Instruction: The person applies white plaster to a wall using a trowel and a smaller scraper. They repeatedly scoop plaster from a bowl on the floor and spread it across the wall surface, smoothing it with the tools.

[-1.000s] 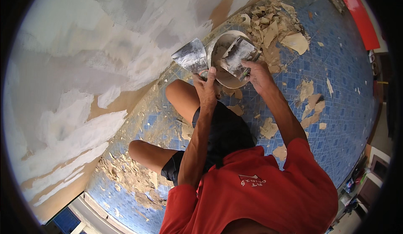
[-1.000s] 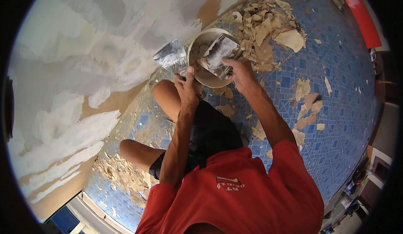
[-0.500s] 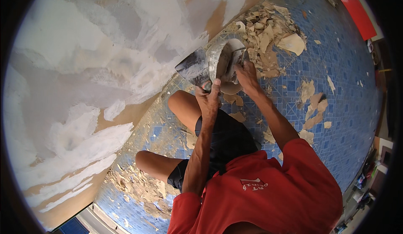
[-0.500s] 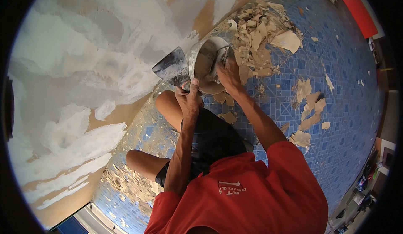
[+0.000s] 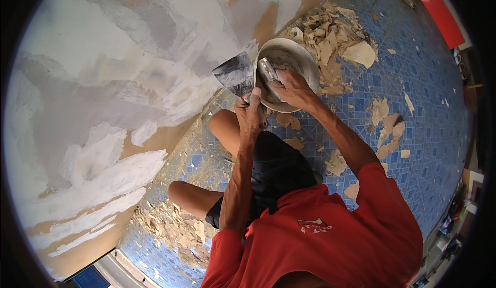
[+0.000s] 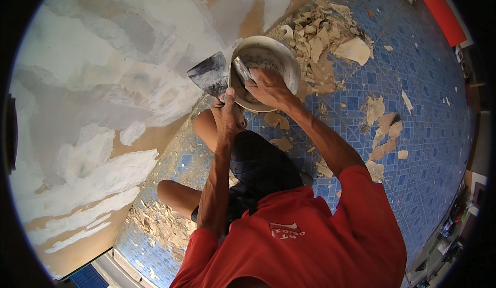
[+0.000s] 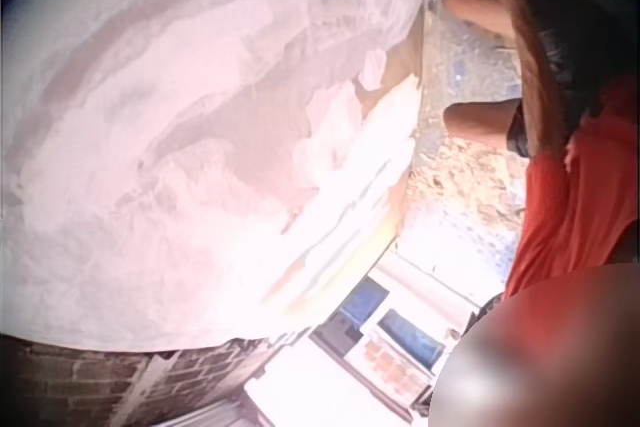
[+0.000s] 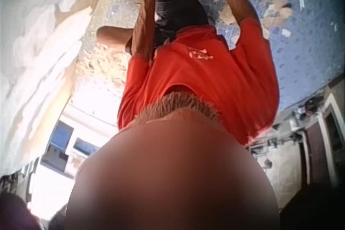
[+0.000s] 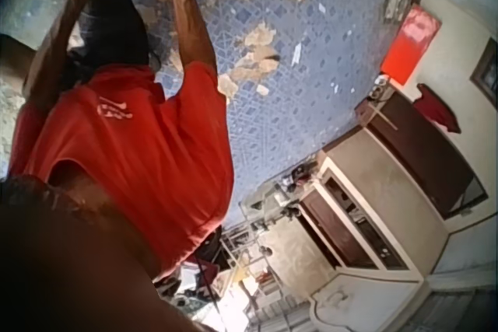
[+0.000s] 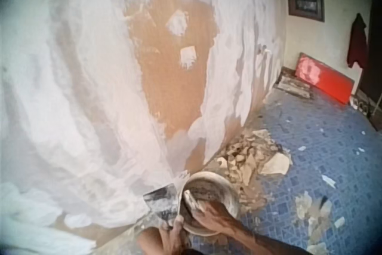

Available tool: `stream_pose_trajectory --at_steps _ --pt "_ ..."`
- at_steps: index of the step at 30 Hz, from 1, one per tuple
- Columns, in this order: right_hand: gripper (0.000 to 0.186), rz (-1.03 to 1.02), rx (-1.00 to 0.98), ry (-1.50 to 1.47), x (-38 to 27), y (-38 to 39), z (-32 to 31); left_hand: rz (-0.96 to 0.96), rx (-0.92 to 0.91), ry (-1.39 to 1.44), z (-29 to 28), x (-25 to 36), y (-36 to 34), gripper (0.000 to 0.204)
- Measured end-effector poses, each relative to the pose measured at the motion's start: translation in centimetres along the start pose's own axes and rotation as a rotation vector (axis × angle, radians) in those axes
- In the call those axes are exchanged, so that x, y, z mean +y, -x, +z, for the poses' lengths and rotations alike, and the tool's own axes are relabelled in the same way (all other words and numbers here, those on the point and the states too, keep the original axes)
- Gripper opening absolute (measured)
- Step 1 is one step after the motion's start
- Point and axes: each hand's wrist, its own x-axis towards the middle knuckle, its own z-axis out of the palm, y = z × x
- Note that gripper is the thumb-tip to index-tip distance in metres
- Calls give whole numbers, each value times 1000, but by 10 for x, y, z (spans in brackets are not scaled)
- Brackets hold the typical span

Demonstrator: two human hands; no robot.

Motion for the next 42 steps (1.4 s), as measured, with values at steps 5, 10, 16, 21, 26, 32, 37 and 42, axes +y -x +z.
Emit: stream_pose_trajectory --at_steps 5,10,16,21,26,32,37,42 --pt "27 173 -150 -114 7 -7 -43 20 3 39 7 12 -13 38" --pt "21 201 89 89 8 -15 -44 7 -18 44 7 19 -13 39" --pt "12 -104 101 337 -9 -14 -9 -34 -46 -47 0 11 -22 37" --pt "11 -313 -139 442 1 -3 -8 3 -8 -4 -2 10 -37 37" --pt "23 -479 -238 548 18 8 -18 -86 -41 14 -7 13 -46 36" --pt "23 -250 -352 442 51 5 -60 -140 -103 33 -15 -16 -59 38" --pt "21 382 -71 -392 86 22 -94 -221 -92 133 7 -77 -57 39" --pt "20 598 66 -980 113 49 -95 -514 -83 -250 26 -120 -56 52"
